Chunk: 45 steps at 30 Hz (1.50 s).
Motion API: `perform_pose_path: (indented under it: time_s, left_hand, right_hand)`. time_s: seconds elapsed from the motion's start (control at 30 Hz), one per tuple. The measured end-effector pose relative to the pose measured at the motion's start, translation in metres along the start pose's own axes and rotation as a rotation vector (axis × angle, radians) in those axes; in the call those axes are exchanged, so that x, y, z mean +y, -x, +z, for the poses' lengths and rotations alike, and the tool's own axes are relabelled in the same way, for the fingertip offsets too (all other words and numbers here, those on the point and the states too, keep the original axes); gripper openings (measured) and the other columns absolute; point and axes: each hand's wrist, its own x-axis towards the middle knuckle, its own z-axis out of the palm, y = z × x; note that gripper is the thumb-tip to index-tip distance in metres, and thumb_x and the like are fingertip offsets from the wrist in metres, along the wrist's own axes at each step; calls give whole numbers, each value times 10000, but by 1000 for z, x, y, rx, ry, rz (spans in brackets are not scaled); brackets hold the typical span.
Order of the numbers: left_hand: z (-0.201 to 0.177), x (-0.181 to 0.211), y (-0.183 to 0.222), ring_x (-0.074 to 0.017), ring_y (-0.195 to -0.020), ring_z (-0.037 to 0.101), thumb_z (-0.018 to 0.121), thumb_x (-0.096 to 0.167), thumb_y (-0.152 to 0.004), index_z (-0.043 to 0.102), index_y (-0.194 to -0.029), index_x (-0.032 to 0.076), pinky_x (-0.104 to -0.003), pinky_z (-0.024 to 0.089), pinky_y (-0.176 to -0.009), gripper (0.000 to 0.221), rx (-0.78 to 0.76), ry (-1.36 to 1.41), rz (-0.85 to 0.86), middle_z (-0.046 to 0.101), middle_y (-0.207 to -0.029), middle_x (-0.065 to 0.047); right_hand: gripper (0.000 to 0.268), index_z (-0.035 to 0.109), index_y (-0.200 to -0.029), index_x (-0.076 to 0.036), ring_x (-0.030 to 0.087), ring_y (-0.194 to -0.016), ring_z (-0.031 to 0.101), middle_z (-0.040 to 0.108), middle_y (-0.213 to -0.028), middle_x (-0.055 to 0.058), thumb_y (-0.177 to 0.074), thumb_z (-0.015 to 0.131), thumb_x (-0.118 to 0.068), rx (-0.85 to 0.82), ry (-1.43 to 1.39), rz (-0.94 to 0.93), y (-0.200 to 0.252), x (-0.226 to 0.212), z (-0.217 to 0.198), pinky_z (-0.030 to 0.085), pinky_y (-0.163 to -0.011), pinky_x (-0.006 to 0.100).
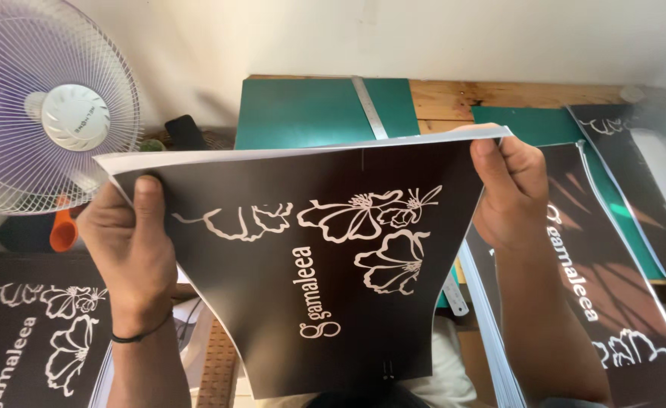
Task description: The person folds and creases printed black sheets of paper by hand using a metal ruler to create folds for paper bags.
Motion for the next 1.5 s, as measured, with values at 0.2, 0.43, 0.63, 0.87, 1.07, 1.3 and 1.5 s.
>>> perform_pose_path:
  time_s: [0.2, 0.43, 0.63, 0.87, 1.07, 1.3, 1.5]
  left_hand:
    - [2, 9, 4, -10, -856, 558, 598, 153, -1191, 671, -1144, -88, -161, 432, -785, 256, 9, 8, 70, 685, -955, 11]
    - [-2, 15, 8, -11, -854, 548, 603, 180, -1204, 669, -1115, -85, -162, 430, -786, 287, 25, 13, 118, 679, -953, 18]
    - [-2, 20, 8, -21, -828, 564, 588, 188, -1224, 669, -1112, -92, -166, 437, -774, 312, 19, -86, 159, 700, -939, -12]
    - [4, 26, 8, -47, -874, 607, 589, 202, -1221, 674, -1167, -102, -178, 476, -810, 320, 7, -3, 147, 716, -1004, -43]
    - [11, 37, 9, -50, -896, 616, 588, 225, -1154, 656, -1198, -91, -182, 494, -842, 327, 33, -27, 120, 713, -1080, -47]
    - [16, 28, 12, -25, -837, 512, 626, 238, -1221, 658, -1143, -87, -164, 392, -758, 336, 30, 1, 162, 655, -958, 3]
    - [11, 19, 14, -6, -715, 405, 622, 189, -1164, 566, -964, -5, -179, 274, -630, 283, 114, -100, 128, 539, -817, 61]
  right_hand:
    - [219, 680, -1068, 17, -5, -768, 370, 524, -835, -93, -1186, 575, -136, 41, 105, -83, 0, -7, 4, 294, -726, 186]
    - [245, 654, -937, -41, -20, -723, 356, 528, -782, -113, -1124, 570, -176, 114, 141, -109, -3, -23, 15, 264, -681, 187]
    - [367, 591, -855, -49, -3, -713, 291, 430, -750, -121, -1187, 583, -205, 85, 148, -91, -1, -11, 7, 227, -680, 236]
    - [328, 579, -1256, -29, -23, -662, 360, 482, -746, -119, -1033, 642, -261, 101, 373, -229, -1, -46, 25, 245, -589, 203]
    - [374, 637, -1281, 26, -21, -661, 404, 553, -821, -72, -1095, 677, -297, -3, 484, -338, 6, -50, 7, 260, -584, 166]
    - [465, 658, -973, 52, 14, -724, 386, 529, -783, -36, -1213, 653, -346, 110, 304, -274, 4, -23, -13, 273, -653, 196]
    - [612, 632, -1108, 43, 77, -885, 573, 640, -1020, 32, -1064, 576, -565, 3, 113, -257, 13, -19, -6, 475, -792, 222]
